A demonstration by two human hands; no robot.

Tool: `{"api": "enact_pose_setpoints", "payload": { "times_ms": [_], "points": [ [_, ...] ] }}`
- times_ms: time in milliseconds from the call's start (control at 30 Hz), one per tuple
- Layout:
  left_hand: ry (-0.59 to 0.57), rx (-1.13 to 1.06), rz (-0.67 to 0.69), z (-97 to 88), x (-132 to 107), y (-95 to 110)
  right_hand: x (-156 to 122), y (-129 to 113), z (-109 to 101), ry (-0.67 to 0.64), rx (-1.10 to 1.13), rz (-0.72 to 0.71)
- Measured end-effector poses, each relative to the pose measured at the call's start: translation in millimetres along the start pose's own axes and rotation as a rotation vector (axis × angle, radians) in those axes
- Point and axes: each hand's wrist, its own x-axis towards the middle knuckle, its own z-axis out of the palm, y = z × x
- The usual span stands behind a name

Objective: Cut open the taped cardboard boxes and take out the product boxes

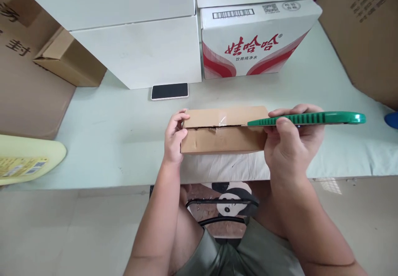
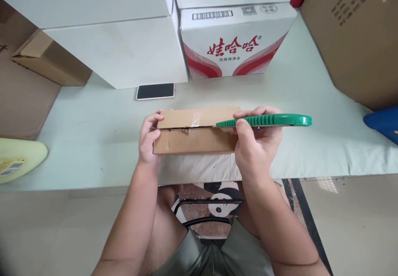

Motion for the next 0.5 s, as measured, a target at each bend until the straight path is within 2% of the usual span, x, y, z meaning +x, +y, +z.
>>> {"api": "enact_pose_setpoints", "payload": {
  "times_ms": [133, 267, 433, 500],
  "points": [
    [-0.004, -0.008, 0.026, -0.6, 0, 0, 2, 0, -3, 0.006, 0.033, 0.042],
    [-0.016, -0.046, 0.071, 0.1, -1, 1, 10, 0, -16, -0.003, 0.132, 0.058],
    [0.062, -0.001, 0.032, 3.8, -5, 8, 26, -8, -36, 0.26, 0.209, -0.167],
    [0.097, 0.044, 0.033, 6.0, -9, 12, 29, -13, -44, 0.317, 0.18, -0.264]
  ]
}}
